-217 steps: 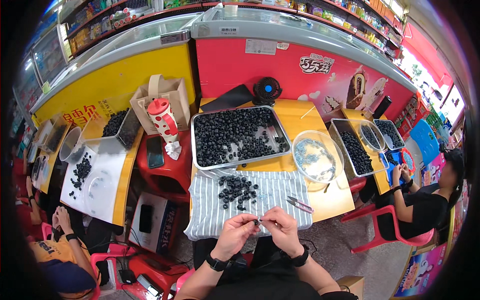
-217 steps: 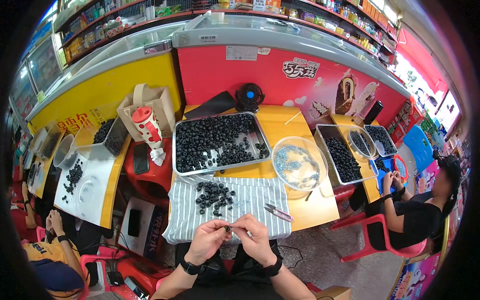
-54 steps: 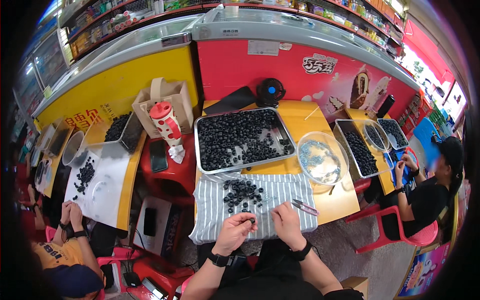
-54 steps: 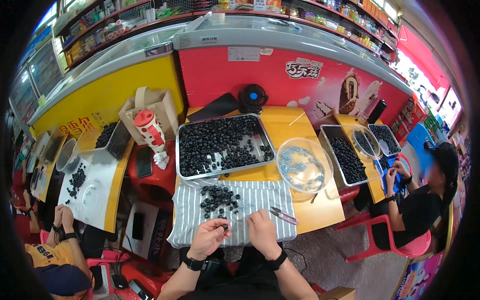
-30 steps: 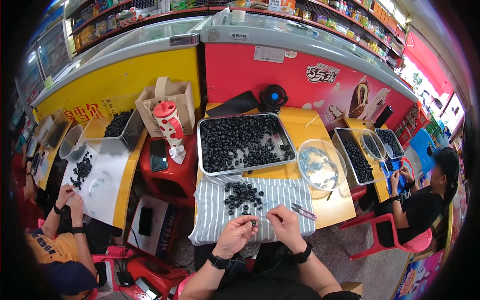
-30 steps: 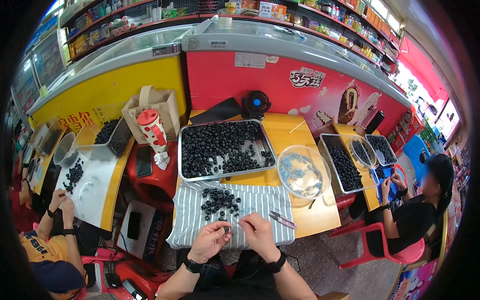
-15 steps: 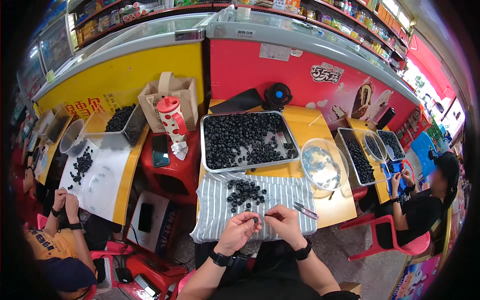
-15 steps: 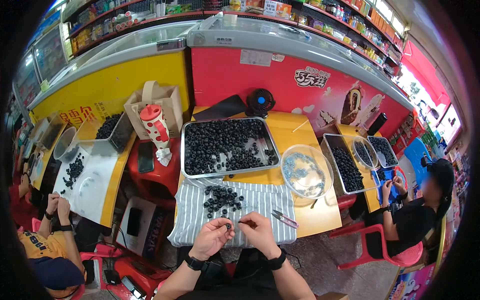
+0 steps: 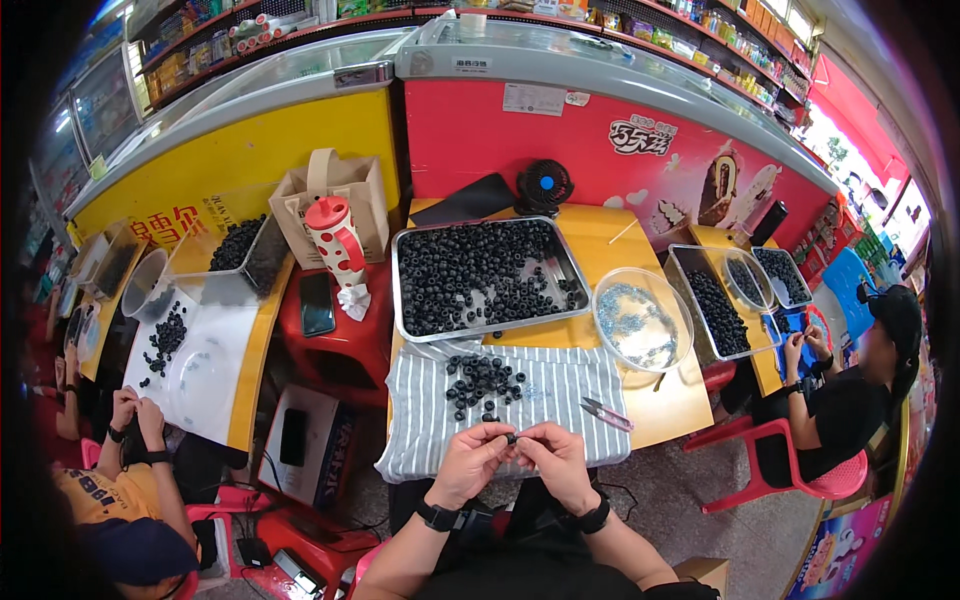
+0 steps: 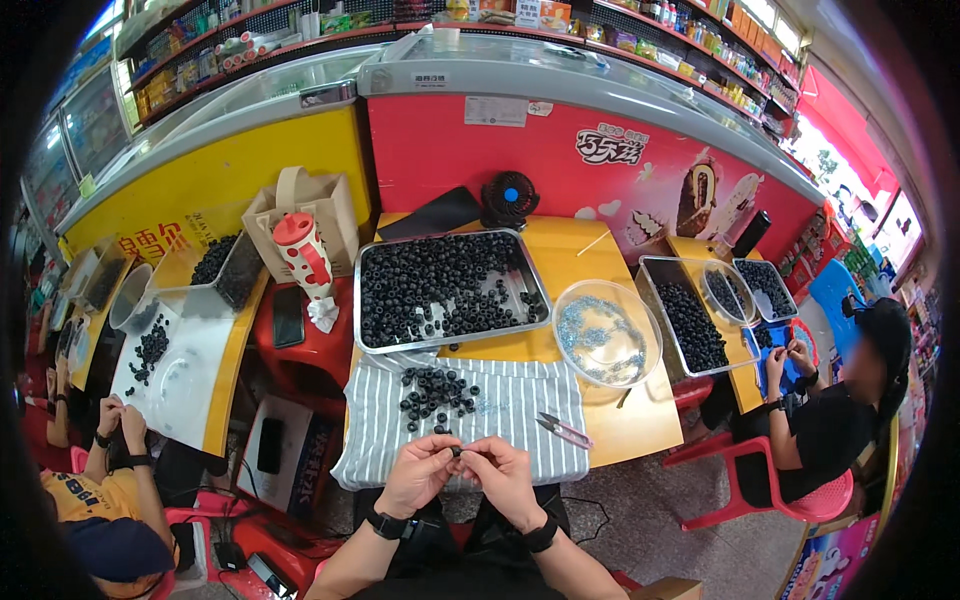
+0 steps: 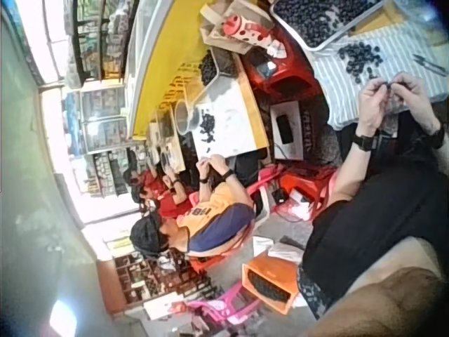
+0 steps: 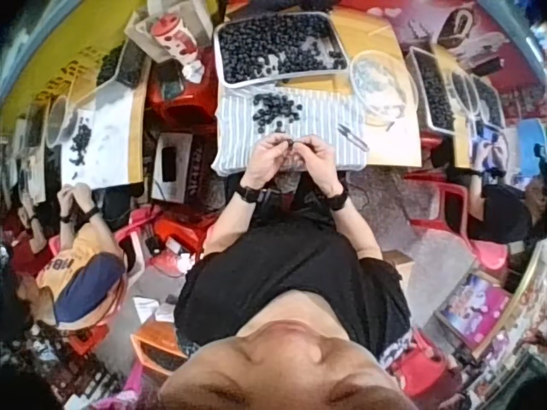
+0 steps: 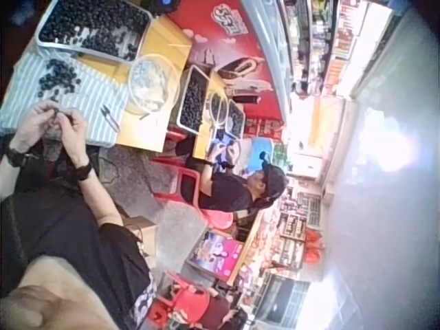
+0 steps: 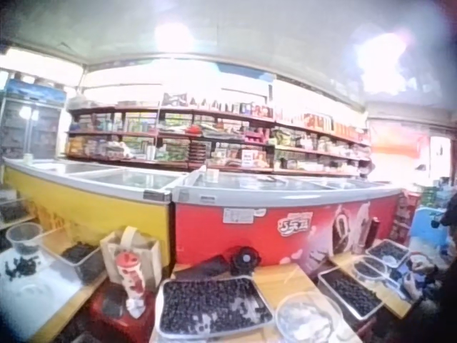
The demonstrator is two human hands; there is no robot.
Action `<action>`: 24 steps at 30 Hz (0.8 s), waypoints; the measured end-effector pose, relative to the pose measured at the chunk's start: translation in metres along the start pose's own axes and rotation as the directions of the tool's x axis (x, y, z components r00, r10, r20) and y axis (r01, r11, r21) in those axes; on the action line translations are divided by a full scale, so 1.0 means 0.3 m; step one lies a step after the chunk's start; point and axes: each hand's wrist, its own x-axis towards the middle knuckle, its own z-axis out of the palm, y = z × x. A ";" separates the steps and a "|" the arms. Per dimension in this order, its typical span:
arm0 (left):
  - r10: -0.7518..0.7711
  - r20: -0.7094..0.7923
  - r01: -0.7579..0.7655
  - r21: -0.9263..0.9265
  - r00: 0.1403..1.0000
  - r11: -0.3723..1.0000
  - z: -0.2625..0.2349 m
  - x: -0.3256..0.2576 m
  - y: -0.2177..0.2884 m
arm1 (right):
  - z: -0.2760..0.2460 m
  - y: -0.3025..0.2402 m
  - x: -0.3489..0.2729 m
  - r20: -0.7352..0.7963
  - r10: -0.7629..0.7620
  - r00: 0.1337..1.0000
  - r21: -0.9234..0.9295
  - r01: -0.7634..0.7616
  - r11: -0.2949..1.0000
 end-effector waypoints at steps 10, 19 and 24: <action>0.011 -0.029 -0.010 0.034 1.000 0.999 0.004 -0.004 -0.004 | -0.009 0.003 -0.003 0.007 0.017 1.000 0.047 -0.018 0.999; 0.060 -0.074 -0.055 0.073 0.995 0.996 0.019 -0.005 -0.007 | 0.024 -0.010 0.007 0.010 -0.255 0.967 -0.277 0.247 0.928; 0.070 -0.100 -0.065 0.054 0.993 0.996 0.018 -0.010 -0.011 | 0.028 0.005 0.002 0.008 -0.328 0.945 -0.373 0.307 0.876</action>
